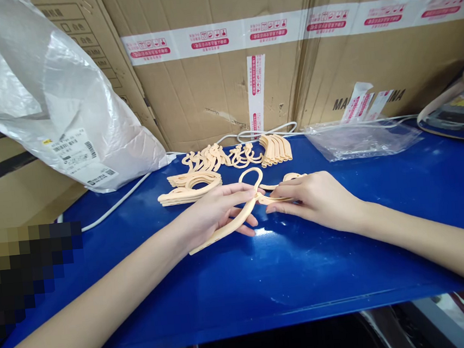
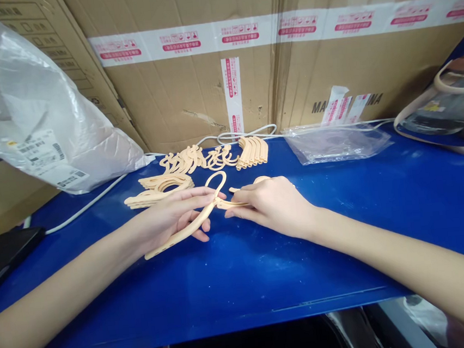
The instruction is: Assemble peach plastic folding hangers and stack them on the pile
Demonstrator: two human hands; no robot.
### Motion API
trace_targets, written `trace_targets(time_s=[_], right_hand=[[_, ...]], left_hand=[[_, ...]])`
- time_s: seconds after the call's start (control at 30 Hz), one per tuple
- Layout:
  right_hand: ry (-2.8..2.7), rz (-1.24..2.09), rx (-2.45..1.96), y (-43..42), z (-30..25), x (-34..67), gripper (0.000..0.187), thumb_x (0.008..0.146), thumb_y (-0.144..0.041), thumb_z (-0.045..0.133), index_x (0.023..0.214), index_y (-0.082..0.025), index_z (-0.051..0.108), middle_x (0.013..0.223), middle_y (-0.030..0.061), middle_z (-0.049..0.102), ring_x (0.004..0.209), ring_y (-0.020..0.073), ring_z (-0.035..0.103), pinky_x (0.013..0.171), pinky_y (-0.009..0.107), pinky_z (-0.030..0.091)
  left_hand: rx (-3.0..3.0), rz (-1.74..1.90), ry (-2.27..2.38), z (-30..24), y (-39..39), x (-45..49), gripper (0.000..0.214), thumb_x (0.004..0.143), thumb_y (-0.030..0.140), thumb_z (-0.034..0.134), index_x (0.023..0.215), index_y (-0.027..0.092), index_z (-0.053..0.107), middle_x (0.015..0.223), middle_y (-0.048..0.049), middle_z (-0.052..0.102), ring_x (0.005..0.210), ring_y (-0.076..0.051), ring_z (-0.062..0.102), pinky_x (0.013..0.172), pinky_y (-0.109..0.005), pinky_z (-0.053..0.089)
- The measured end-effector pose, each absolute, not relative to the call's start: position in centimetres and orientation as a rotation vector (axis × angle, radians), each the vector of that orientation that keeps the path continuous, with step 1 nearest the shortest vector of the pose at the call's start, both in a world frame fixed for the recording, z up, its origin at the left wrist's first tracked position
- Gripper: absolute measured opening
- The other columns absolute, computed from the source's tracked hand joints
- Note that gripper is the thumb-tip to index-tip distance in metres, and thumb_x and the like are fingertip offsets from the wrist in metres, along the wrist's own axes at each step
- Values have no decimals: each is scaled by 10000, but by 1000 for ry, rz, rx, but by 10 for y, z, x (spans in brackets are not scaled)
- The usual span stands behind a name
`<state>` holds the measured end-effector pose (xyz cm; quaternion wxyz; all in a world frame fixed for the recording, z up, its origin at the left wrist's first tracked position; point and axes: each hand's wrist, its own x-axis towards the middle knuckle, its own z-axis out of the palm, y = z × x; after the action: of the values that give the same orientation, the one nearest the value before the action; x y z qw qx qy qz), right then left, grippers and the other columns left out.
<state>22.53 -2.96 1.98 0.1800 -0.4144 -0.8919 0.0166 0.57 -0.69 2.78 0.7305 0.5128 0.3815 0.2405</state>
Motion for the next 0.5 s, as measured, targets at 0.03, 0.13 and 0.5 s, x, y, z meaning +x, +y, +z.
trace_targets(time_s=[0.03,0.13,0.5], right_hand=[[-2522,49,-1169,-30,20,225,409,968,-498,438,880,-192,693,782,33,689,753,167,634,615,261,381],[-2524,43,-1169,-31,20,225,416,972,-495,430,847,-189,682,757,27,676,726,160,618,613,261,369],[-2559,-29,-1146,-35,21,223,480,999,-484,360,848,-208,722,679,16,661,613,143,602,577,276,341]], left_hand=[[1130,532,834,28,-7,6,129,881,250,635,987,177,644,851,-15,640,626,-106,644,563,-248,599],[1127,552,830,29,-7,7,94,884,220,623,964,170,618,786,3,627,607,-111,645,534,-247,596],[1286,568,863,25,-7,9,138,860,271,657,880,174,561,712,-16,657,609,-138,656,535,-263,592]])
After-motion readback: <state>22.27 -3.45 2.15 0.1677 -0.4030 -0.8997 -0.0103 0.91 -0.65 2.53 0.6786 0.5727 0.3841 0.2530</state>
